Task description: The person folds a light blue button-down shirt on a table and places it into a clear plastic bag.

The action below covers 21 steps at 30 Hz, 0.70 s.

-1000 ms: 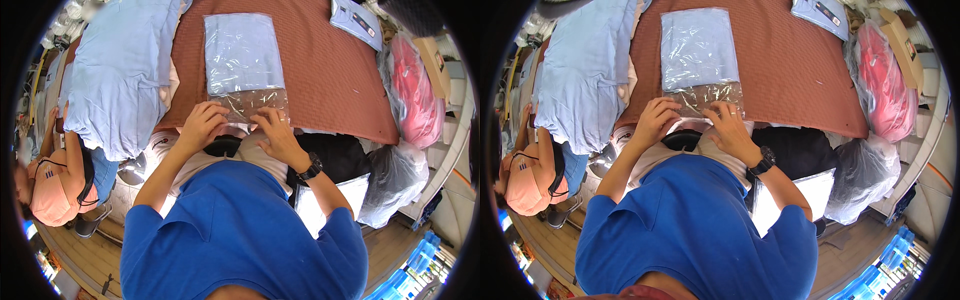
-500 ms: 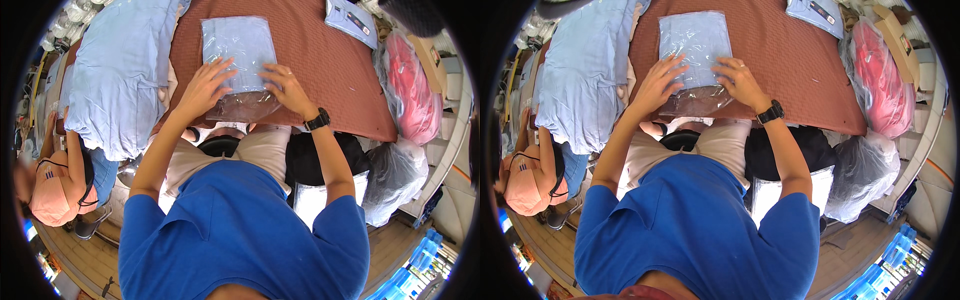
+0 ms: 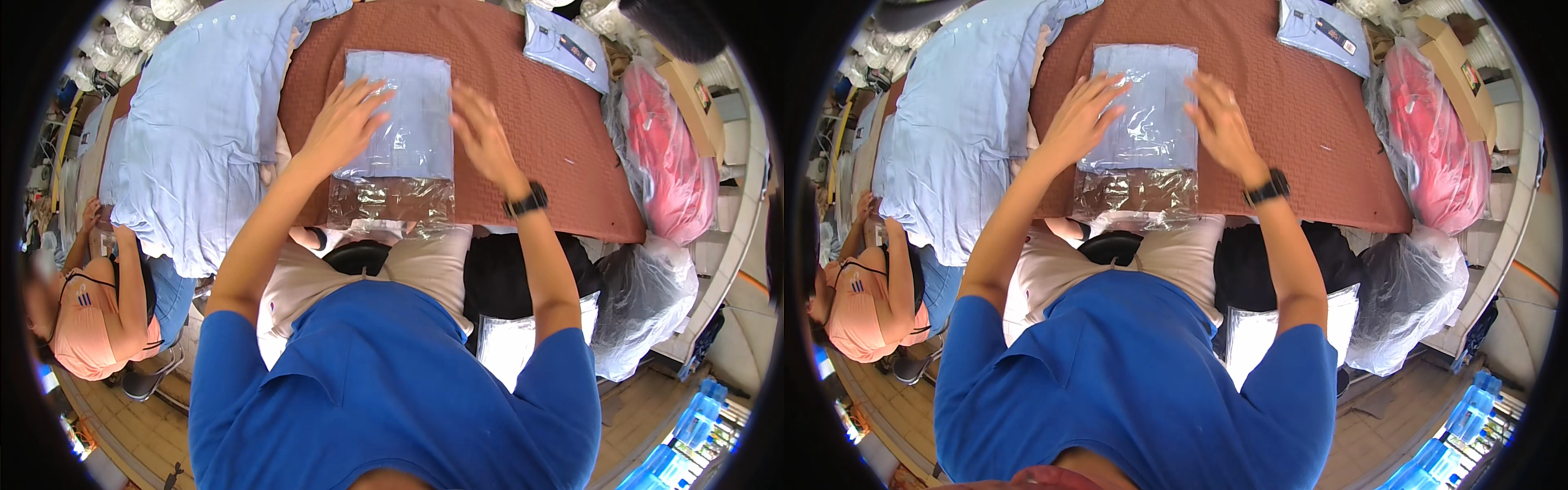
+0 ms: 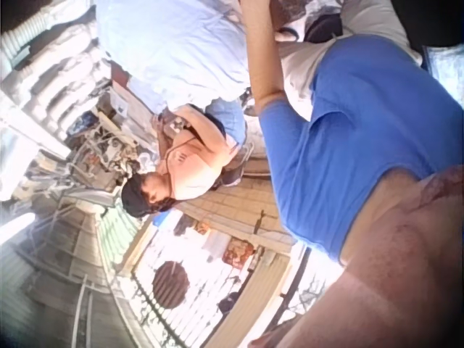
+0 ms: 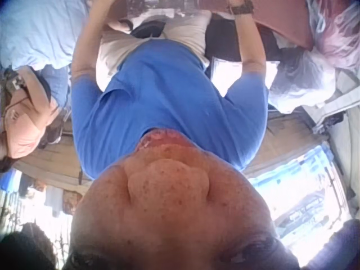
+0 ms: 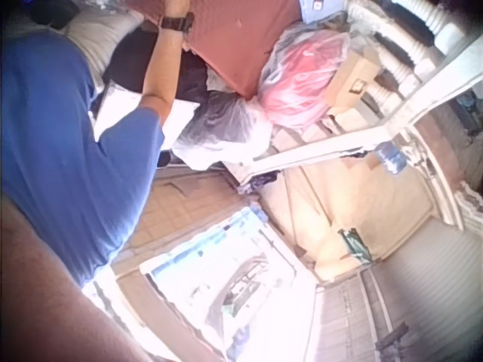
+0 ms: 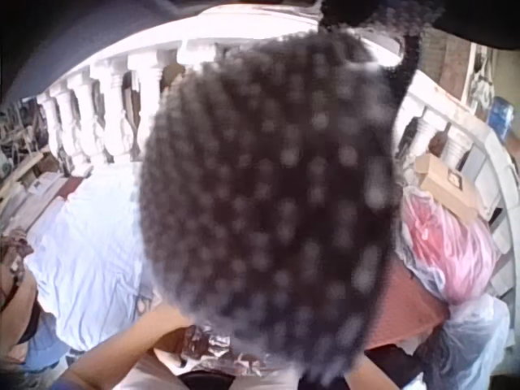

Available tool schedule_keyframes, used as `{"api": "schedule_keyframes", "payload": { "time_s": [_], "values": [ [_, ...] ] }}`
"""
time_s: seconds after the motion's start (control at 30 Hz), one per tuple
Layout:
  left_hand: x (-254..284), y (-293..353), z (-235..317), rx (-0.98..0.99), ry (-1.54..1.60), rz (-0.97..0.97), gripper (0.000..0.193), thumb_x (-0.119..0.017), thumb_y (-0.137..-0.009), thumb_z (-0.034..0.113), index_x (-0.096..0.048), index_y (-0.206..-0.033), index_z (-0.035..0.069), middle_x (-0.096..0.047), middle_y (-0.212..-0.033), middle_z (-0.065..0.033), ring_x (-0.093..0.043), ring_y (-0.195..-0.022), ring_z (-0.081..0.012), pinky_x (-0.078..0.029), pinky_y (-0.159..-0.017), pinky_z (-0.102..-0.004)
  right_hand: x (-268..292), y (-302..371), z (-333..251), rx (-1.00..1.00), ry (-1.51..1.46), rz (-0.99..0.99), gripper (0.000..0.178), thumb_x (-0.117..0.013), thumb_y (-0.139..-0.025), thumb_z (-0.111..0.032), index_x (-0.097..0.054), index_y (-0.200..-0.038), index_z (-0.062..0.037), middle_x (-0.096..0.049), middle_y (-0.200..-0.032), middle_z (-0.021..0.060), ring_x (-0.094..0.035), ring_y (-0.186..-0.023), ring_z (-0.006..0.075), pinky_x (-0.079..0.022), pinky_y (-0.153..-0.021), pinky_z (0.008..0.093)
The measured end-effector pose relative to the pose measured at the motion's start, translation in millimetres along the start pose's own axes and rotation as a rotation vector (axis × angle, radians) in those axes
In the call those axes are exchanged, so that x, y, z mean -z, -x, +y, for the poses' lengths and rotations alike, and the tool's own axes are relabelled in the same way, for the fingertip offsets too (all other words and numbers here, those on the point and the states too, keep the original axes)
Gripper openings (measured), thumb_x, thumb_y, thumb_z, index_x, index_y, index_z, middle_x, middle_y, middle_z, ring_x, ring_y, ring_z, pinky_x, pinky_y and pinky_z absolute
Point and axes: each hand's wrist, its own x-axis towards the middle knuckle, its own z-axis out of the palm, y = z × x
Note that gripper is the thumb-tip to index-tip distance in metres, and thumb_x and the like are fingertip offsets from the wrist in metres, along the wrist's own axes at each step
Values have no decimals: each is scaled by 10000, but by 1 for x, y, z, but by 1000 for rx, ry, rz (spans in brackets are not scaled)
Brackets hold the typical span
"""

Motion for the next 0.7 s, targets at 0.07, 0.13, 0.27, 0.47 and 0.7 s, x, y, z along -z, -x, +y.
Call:
{"api": "schedule_keyframes", "payload": {
  "time_s": [0.07, 0.13, 0.27, 0.47, 0.7],
  "values": [
    [-52, -48, -18, -1, 8, 138, 447, -549, -1031, 344, -539, -1457, 209, -403, -1608, -43, -342, -1491, -321, -235, -1212, -588, -19, -43, 23, 1, 48, 120, 504, -566, -1026, -261, -482, -1487, -76, -444, -1557, 172, -414, -1426, 404, -314, -1198, 511],
    [-95, -66, -21, 11, -42, 141, 478, -502, -1049, 369, -482, -1503, 220, -348, -1638, -38, -291, -1515, -323, -210, -1221, -583, -54, -56, 63, 45, 156, 171, 515, -533, -1035, -266, -450, -1505, -72, -417, -1578, 165, -385, -1451, 391, -307, -1202, 517],
    [-103, -51, -38, 89, -198, 69, 527, -451, -1056, 417, -411, -1554, 251, -309, -1656, -20, -222, -1542, -323, -184, -1229, -584, -106, -60, 53, -31, 242, -1, 530, -486, -1047, -281, -409, -1536, -91, -338, -1632, 134, -315, -1501, 345, -266, -1218, 524],
    [-107, -47, -40, 81, -198, 74, 535, -426, -1061, 442, -401, -1563, 260, -294, -1665, -4, -200, -1548, -326, -170, -1231, -583, -111, -52, 52, -46, 240, 38, 522, -468, -1048, -317, -425, -1527, -115, -330, -1641, 86, -296, -1511, 327, -246, -1230, 526],
    [-68, -24, -28, -8, 15, -50, 635, -546, -1011, 453, -383, -1574, 207, -293, -1662, -61, -199, -1534, -406, -182, -1232, -575, -60, -37, 38, 22, -16, 39, 552, -665, -932, -251, -524, -1430, -60, -410, -1550, 211, -420, -1400, 409, -377, -1151, 494]
  ]
}}
